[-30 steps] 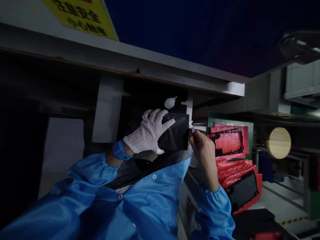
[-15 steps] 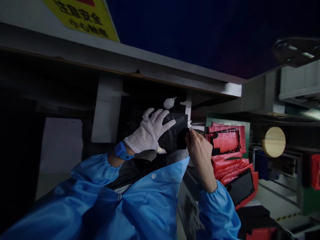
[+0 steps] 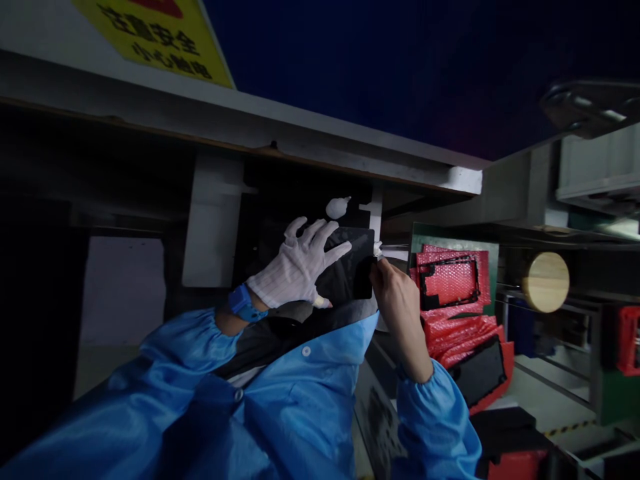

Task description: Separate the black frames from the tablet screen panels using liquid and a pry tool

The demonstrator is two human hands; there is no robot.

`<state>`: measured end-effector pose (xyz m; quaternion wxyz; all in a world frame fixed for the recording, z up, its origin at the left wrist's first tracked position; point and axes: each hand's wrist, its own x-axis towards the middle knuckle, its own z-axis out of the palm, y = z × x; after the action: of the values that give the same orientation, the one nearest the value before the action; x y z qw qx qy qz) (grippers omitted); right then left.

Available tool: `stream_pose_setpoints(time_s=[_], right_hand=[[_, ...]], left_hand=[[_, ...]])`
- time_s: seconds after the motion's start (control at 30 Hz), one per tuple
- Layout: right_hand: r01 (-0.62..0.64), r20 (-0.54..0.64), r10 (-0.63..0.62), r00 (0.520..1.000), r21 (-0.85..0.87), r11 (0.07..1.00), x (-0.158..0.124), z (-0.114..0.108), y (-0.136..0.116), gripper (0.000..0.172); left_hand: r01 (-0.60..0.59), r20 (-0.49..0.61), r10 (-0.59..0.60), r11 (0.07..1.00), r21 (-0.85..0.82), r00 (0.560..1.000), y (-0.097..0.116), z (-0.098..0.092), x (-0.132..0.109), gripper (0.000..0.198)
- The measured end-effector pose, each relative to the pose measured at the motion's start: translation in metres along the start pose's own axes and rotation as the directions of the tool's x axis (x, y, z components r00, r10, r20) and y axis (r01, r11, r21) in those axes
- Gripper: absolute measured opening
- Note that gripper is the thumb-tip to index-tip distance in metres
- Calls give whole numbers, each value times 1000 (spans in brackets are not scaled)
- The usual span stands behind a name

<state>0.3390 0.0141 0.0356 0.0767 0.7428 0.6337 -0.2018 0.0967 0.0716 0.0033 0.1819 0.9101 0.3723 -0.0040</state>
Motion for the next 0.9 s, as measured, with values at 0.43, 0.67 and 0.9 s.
stream_pose_setpoints(time_s=[0.43, 0.67, 0.9], right_hand=[[38, 11, -40, 999, 175, 984, 5, 2, 14, 22], [52, -3, -54, 999, 274, 960, 8, 4, 21, 25], [76, -12, -77, 997, 349, 934, 11, 5, 24, 28]], left_hand=[[9, 39, -9, 1000, 7, 999, 0, -1, 1, 131], [20, 79, -21, 1000, 20, 997, 2, -5, 3, 132], [23, 86, -24, 999, 22, 996, 3, -5, 3, 133]])
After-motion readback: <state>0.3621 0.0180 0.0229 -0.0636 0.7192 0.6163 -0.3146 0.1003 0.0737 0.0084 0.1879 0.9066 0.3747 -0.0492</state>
